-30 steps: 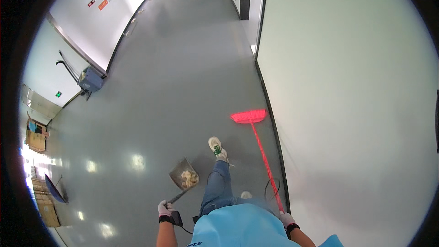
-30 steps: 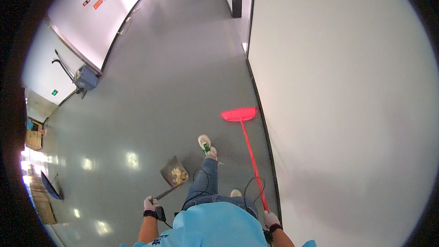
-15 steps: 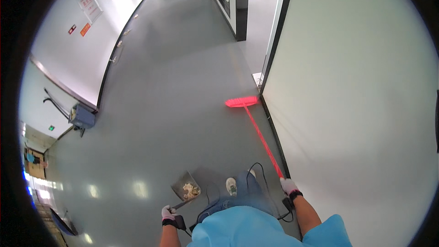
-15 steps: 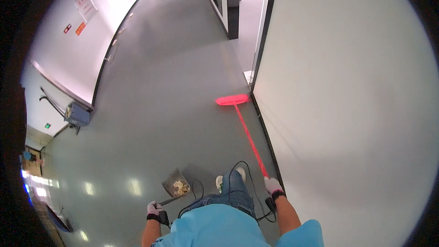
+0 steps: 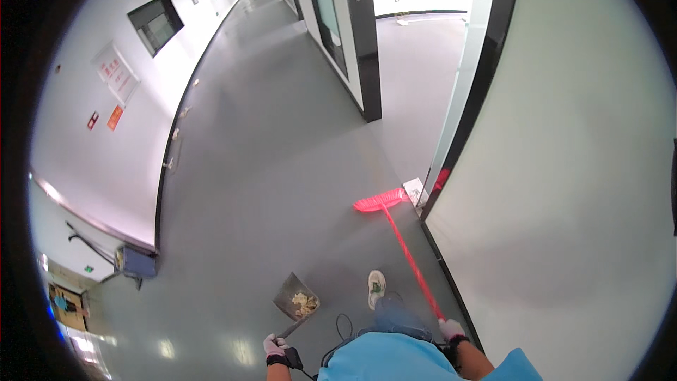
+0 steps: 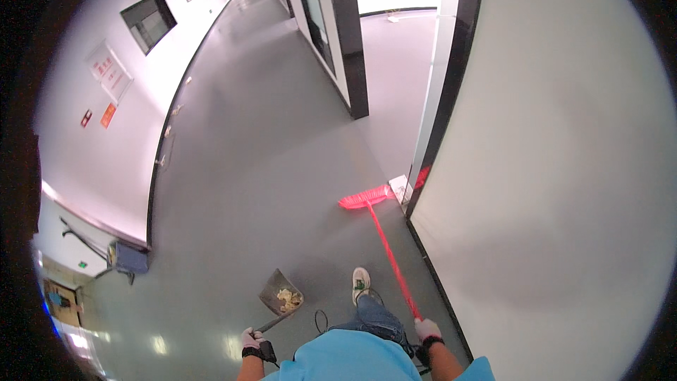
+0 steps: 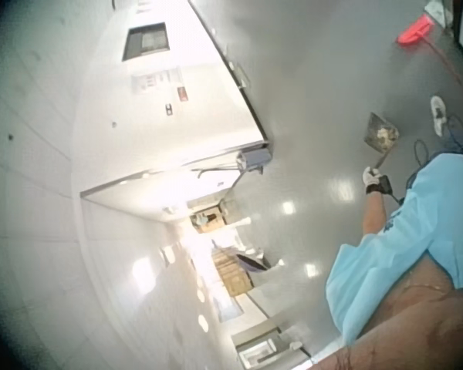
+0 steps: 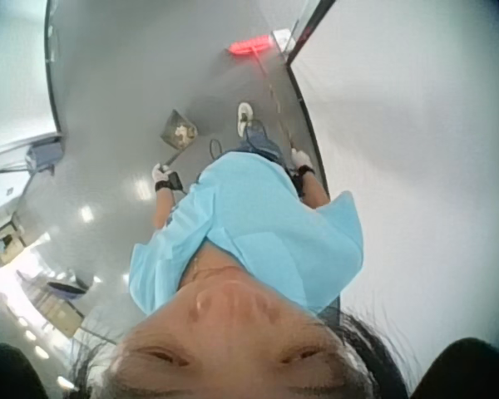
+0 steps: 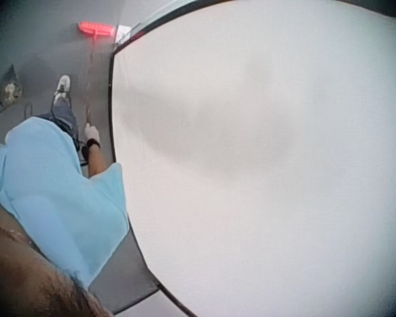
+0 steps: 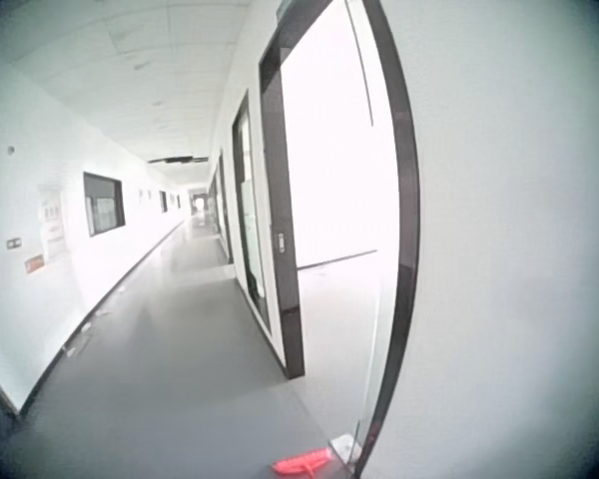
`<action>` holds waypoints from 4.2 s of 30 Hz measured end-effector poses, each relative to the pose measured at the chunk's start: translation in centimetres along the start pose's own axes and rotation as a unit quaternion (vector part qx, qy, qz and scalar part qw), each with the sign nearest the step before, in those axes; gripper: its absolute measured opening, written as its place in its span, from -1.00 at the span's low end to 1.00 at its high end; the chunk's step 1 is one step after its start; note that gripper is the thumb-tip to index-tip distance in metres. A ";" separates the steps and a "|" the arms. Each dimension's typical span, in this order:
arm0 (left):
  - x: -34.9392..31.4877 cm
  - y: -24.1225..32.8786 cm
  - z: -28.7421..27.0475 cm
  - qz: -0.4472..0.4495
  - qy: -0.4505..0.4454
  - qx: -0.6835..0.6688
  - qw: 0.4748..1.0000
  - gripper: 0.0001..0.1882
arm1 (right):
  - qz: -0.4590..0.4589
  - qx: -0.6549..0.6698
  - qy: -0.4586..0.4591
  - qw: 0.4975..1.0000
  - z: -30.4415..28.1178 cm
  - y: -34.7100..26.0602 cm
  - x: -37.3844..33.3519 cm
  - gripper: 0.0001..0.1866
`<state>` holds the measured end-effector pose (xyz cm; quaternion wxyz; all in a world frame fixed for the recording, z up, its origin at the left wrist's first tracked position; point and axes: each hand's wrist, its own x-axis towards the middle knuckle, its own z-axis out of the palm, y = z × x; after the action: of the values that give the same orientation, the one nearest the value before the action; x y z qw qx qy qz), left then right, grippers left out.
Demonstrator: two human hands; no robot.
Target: Sweeping a large floor area with a broom and dustpan.
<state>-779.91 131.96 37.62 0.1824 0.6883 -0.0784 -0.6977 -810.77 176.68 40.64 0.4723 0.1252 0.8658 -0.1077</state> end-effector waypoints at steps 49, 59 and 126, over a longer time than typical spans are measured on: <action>36.4 13.8 110.2 -0.042 -0.096 0.567 0.817 -0.86 | 0.125 0.445 0.203 0.863 -44.4 -45.2 30.7 -0.67; 15.7 4.4 120.2 -0.014 -0.073 0.624 0.778 -0.90 | 0.084 0.549 0.196 0.808 -57.2 -38.6 40.7 -0.73; 17.9 -8.0 248.8 0.252 0.027 0.624 0.739 -0.74 | 0.101 0.530 0.147 0.829 -171.8 -87.6 105.8 -0.70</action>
<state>-1026.89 97.60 28.06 -0.1172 0.6214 -0.6619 -0.4026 -1029.80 158.42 48.37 0.2093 0.4572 0.7177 -0.4817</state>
